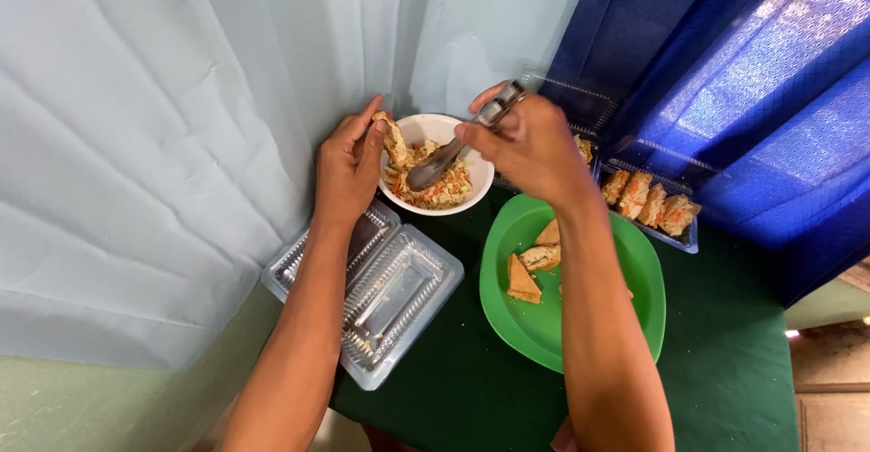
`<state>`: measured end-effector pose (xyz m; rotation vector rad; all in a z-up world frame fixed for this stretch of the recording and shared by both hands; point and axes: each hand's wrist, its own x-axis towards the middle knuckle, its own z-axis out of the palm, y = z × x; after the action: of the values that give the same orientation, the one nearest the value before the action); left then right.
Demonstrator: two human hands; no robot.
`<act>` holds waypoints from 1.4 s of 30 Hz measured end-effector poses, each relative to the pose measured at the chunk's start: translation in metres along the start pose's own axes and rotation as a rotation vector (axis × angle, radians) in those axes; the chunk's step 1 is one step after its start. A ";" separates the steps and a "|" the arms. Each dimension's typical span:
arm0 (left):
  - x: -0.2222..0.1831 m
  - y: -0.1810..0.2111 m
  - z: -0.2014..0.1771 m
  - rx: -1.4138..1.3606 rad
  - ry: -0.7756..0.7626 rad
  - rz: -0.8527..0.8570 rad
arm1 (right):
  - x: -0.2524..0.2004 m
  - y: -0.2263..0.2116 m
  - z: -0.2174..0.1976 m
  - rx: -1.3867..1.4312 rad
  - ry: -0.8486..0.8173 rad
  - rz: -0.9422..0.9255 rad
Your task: Using metal tongs to stuff a vegetable and meat filling into fried tofu puffs on a preparation table.
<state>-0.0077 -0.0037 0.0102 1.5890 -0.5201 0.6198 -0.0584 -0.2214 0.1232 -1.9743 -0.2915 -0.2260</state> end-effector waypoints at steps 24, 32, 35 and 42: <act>0.002 0.005 0.000 0.010 -0.010 0.032 | 0.014 0.035 -0.004 -0.140 0.105 -0.027; 0.003 0.004 0.000 0.000 0.001 0.045 | 0.012 0.029 -0.025 -0.153 0.113 -0.056; 0.002 0.007 0.000 -0.030 -0.001 0.007 | 0.001 0.010 -0.035 -0.093 0.137 -0.054; 0.002 -0.008 0.000 -0.083 -0.009 -0.121 | -0.011 -0.025 -0.035 0.087 0.163 -0.139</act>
<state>-0.0010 -0.0032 0.0051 1.5327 -0.4476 0.4939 -0.0773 -0.2449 0.1562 -1.8393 -0.3275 -0.4539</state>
